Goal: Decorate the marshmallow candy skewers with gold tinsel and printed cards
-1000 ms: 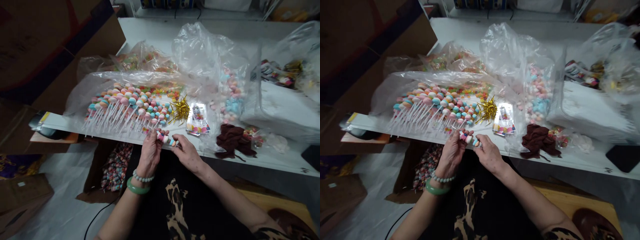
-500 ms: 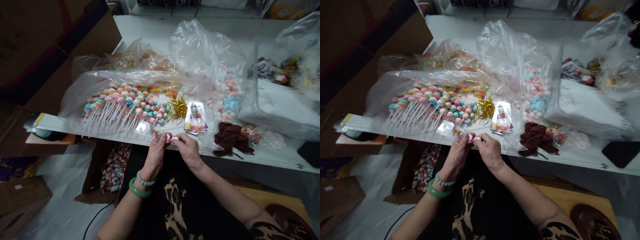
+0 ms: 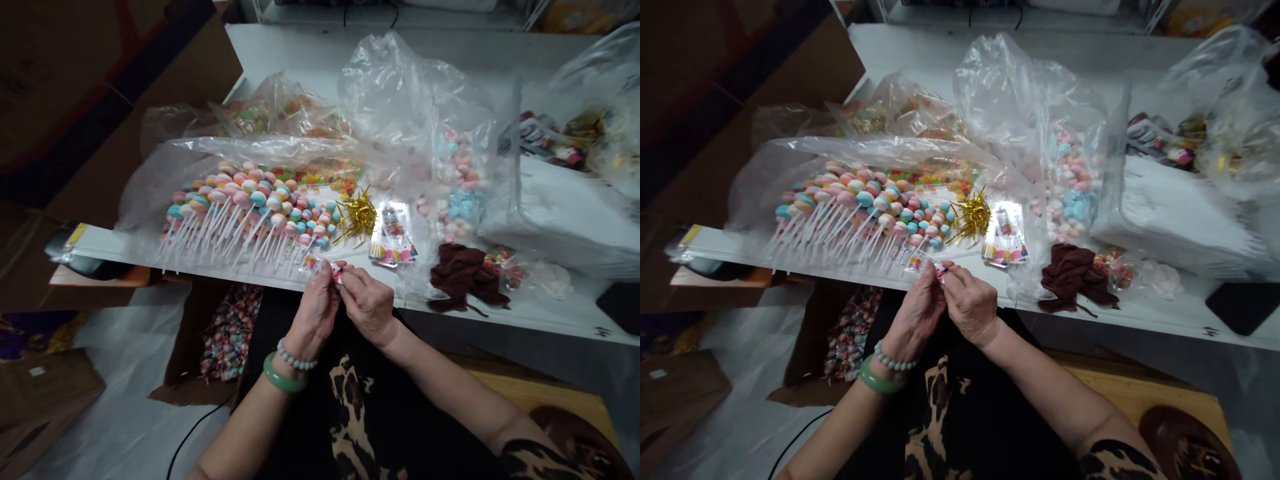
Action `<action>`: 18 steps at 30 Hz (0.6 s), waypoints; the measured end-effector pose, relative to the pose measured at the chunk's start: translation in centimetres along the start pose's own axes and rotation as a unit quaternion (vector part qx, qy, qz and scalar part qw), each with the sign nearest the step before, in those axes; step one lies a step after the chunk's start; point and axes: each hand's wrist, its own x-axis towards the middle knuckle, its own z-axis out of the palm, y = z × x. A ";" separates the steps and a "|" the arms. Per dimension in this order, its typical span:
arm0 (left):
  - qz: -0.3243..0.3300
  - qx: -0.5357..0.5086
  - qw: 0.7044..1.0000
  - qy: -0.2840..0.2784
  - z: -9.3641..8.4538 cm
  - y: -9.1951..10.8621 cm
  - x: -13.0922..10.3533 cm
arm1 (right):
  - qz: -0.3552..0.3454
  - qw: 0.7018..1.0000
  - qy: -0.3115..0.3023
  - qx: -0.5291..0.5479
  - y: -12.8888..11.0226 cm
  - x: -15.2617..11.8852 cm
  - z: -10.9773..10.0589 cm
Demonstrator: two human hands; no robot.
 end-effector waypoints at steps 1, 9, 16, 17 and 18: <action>-0.007 0.000 1.000 0.002 0.0 -0.2 -0.1 | -0.003 1.000 -0.007 -0.010 -0.1 0.1 0.0; -0.035 -0.015 0.999 0.008 -0.7 1.3 0.0 | 0.026 0.987 -0.022 0.154 0.3 0.4 -2.0; 0.029 0.051 0.998 0.013 -0.4 1.3 -0.5 | 0.121 0.970 -0.019 0.209 1.1 0.3 -1.7; 0.036 0.065 0.997 0.019 -0.3 1.2 -0.6 | 0.124 0.971 -0.018 0.202 1.0 0.3 -1.6; 0.042 0.080 0.996 0.024 -0.3 1.0 -0.6 | 0.124 0.974 -0.021 0.189 1.0 0.3 -1.4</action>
